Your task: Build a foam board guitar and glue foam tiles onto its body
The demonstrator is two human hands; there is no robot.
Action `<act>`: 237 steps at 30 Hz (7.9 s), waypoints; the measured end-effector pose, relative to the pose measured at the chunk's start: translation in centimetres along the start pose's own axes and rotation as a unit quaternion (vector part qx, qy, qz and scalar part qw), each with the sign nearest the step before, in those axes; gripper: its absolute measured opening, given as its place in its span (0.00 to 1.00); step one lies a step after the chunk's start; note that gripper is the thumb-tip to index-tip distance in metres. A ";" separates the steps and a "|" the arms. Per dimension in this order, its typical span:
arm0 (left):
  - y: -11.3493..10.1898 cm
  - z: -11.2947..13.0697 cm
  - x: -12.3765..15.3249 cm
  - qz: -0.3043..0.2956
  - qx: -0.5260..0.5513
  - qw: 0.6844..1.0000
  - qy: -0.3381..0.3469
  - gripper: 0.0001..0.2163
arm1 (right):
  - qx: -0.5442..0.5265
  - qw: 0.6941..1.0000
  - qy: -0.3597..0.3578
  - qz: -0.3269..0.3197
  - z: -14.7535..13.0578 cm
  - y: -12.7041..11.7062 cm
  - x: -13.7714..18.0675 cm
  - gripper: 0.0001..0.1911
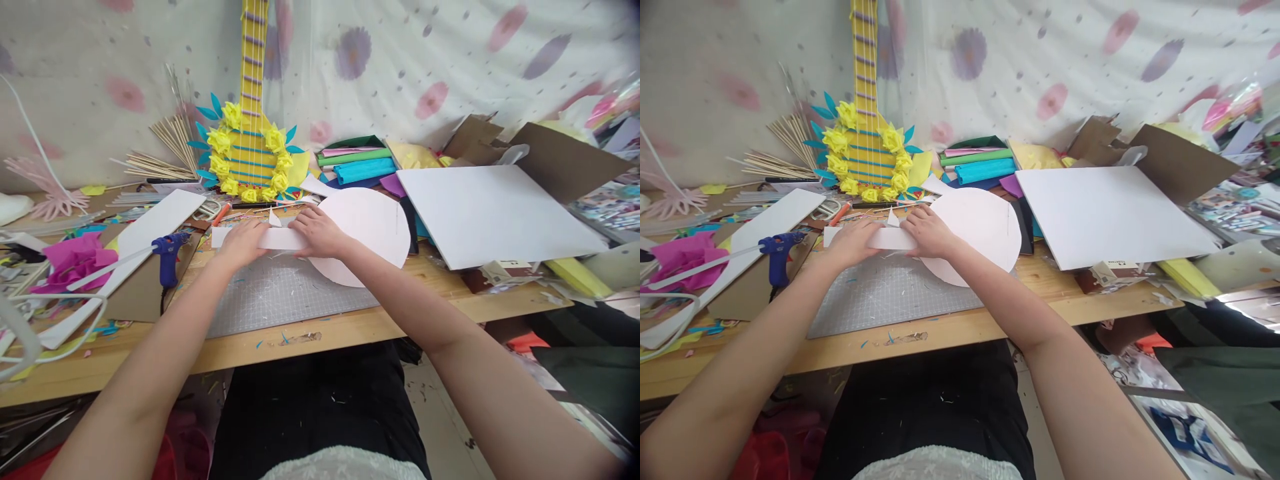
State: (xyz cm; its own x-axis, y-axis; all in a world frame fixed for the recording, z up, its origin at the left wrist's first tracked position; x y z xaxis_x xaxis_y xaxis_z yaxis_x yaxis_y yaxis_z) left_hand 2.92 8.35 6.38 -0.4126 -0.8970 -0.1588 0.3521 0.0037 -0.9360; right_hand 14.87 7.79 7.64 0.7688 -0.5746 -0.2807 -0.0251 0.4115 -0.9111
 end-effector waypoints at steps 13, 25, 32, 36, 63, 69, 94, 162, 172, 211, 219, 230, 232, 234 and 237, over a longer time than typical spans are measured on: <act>-4.5 0.4 2.3 0.298 -0.020 0.954 -0.015 0.24 | 0.170 0.970 0.072 0.156 5.9 -9.9 1.0 0.13; -2.0 0.5 0.7 0.140 0.456 0.864 -0.165 0.19 | 0.134 0.954 0.097 0.250 6.4 -11.2 1.6 0.20; 3.5 0.6 -0.2 0.043 0.743 0.601 -0.292 0.08 | 0.071 0.955 0.152 0.244 6.3 -7.0 0.8 0.12; 3.5 -2.8 1.3 0.176 0.734 0.570 -0.324 0.07 | 0.017 0.942 0.267 0.204 8.6 -3.2 1.7 0.20; 3.5 -5.7 4.0 0.287 0.526 0.733 -0.322 0.19 | -0.015 0.994 0.109 -0.007 7.3 6.7 1.4 0.29; 0.7 -5.3 2.2 0.252 0.494 0.799 -0.233 0.15 | -0.104 0.984 0.140 -0.028 7.7 4.9 4.1 0.33; 3.1 -5.9 -0.6 -0.049 0.420 0.881 -0.210 0.13 | -0.115 0.975 0.177 -0.074 6.4 1.5 9.9 0.21; 5.5 -2.7 -0.5 0.053 0.059 0.996 -0.049 0.15 | 0.140 0.961 -0.079 -0.226 -2.6 1.5 1.0 0.15; 5.4 -2.5 -0.5 0.046 0.040 0.997 -0.045 0.16 | 0.099 0.967 -0.044 -0.232 -1.9 2.0 2.0 0.18; 5.5 -2.6 -0.5 0.037 0.041 0.996 -0.073 0.16 | 0.094 0.974 -0.025 -0.206 -1.7 2.5 1.9 0.18; 5.3 -2.4 -0.4 0.044 0.048 0.995 -0.072 0.16 | 0.118 0.966 -0.069 -0.220 -2.0 1.5 1.0 0.17; 5.3 -2.4 -0.4 0.035 0.042 0.996 -0.065 0.15 | 0.123 0.954 -0.075 -0.262 -3.1 0.4 0.7 0.16; 5.3 -2.4 -0.4 0.031 0.039 0.997 -0.062 0.16 | 0.123 0.952 -0.070 -0.270 -3.0 0.4 0.8 0.15; 5.3 -2.3 -0.4 0.032 0.038 0.997 -0.058 0.16 | 0.120 0.953 -0.065 -0.271 -2.9 0.6 0.9 0.15; 5.2 -2.2 -0.4 0.028 0.039 0.997 -0.055 0.16 | 0.118 0.954 -0.059 -0.268 -2.6 1.1 1.1 0.16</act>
State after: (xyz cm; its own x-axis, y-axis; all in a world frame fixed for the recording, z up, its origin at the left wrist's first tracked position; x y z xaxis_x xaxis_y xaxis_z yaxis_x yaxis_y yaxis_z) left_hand 3.07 9.70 0.85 -0.2978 -0.9390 -0.1718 0.4376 0.0256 -0.8988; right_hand 13.99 5.81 5.52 0.6972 -0.6698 0.2554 0.5261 0.2360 -0.8170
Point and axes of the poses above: each hand's wrist, its own x-axis away from the middle knuckle, its own y-axis out of the palm, z = x × y, the point moved 9 cm from there along -x, towards the middle knuckle, and after that the axes turned 15 degrees about x, right-handed, at the moved point
